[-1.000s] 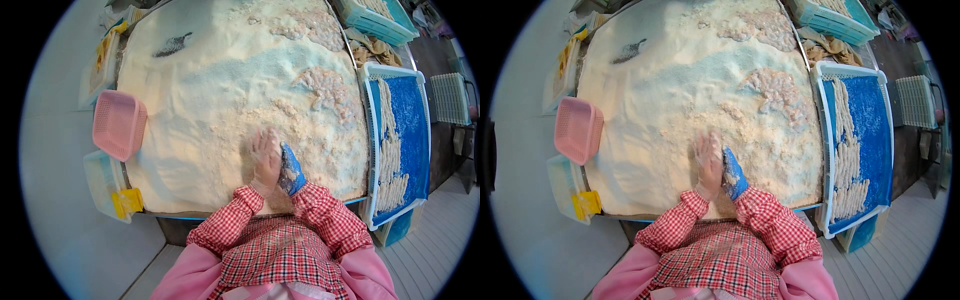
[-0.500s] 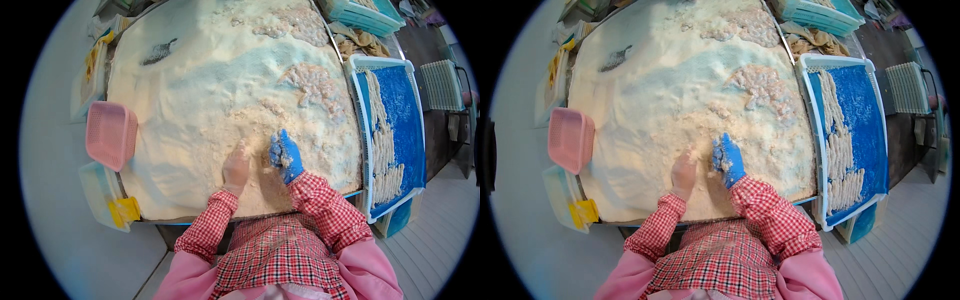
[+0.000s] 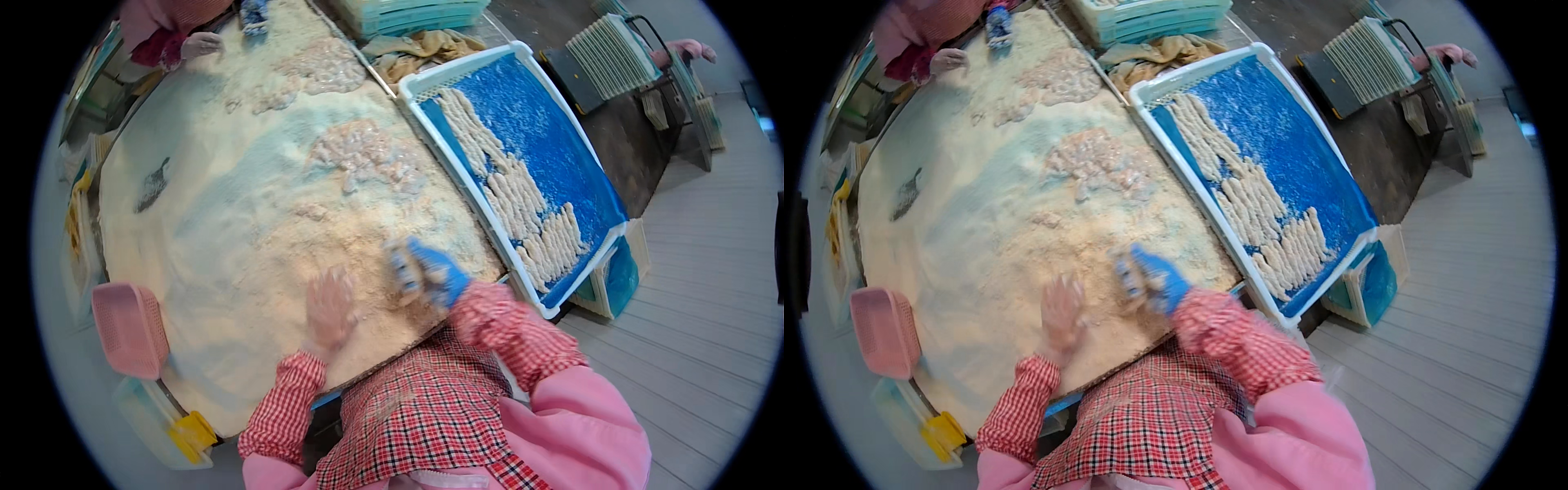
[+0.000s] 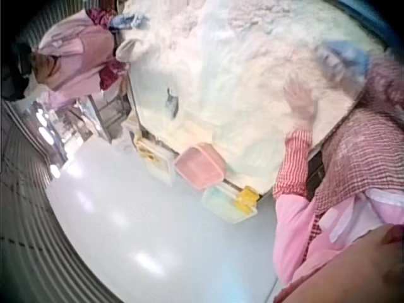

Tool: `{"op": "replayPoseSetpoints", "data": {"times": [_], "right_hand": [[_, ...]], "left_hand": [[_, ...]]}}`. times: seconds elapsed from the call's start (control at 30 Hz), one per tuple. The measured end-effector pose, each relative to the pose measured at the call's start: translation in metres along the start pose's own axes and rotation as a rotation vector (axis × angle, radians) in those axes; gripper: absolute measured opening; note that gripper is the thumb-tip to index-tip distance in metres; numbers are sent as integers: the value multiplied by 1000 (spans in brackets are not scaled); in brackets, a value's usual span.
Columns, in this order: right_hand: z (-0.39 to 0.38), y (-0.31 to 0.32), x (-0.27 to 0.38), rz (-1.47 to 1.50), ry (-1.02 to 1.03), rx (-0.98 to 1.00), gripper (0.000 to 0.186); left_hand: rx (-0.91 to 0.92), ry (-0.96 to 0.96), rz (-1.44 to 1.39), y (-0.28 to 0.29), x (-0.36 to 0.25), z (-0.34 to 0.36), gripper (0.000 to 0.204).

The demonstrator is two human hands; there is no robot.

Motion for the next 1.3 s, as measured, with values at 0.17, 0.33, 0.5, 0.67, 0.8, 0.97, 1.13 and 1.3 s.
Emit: {"op": "replayPoseSetpoints", "data": {"times": [0.17,0.33,0.5,0.67,0.8,0.97,1.13,1.3], "right_hand": [[-53,183,197,-736,676,-633,47],[-43,294,257,-797,461,-674,67],[-71,222,254,-830,379,-514,75],[-74,252,252,-779,635,-673,61],[-69,150,220,-654,749,-442,55],[-11,34,130,-706,698,28,50],[22,-40,82,-1446,1114,-42,61],[27,-47,50,-1934,1100,13,52]], "left_hand": [[118,133,300,-17,25,-33,74],[-414,447,104,22,63,61,59],[-340,850,-338,-8,123,97,40],[-369,759,-805,13,75,109,32],[-138,136,11,48,13,95,36],[-287,920,-656,57,65,43,40],[-318,825,-93,40,64,74,32],[-84,718,-44,29,39,104,28]]}}
Point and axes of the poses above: each hand's wrist, its own z-axis towards the middle knuckle, its own y-axis out of the back of the hand, x = y × z, the point moved 6 cm from there along z, towards the middle knuckle, and after that the axes turned 3 degrees about -x, right-handed, at the moved point
